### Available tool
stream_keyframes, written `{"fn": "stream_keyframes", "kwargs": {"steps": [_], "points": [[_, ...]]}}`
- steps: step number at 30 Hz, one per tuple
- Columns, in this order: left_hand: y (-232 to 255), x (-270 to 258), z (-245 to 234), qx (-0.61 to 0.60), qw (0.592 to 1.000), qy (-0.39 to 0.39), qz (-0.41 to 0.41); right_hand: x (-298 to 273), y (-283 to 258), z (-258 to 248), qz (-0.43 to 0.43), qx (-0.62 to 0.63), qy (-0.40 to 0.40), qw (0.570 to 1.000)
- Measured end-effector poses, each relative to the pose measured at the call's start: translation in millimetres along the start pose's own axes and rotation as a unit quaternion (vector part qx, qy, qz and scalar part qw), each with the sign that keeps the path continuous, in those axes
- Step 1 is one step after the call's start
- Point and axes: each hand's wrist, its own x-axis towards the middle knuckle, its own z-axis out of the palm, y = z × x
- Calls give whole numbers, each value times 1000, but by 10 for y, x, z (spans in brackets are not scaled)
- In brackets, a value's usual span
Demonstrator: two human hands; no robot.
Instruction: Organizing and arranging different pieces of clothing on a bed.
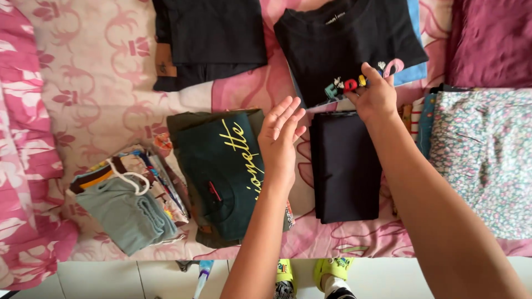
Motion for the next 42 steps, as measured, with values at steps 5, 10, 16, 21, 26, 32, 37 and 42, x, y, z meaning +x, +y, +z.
{"fn": "stream_keyframes", "kwargs": {"steps": [5,10,16,21,26,32,37,42], "points": [[-297,35,-157,5,1000,0,-10,-128,-24,5,-25,23,-6,999],[-388,63,-185,1,1000,-2,-22,-172,42,-67,-36,59,-41,997],[-350,83,-210,4,1000,-10,-21,-202,124,-3,-55,108,2,993],[-353,29,-351,20,999,-3,-28,-292,68,114,-82,69,-1,994],[-239,-140,-594,35,999,17,-14,-464,196,-181,43,-40,48,997],[-171,-570,-1199,30,985,154,72,-1757,1429,140,-109,-395,-163,897],[-380,-879,-1653,0,964,262,35,-2064,2033,279,-244,-566,-189,765],[-538,-1018,-1851,17,978,208,1,-2184,2000,470,-52,-635,-158,754]]}}
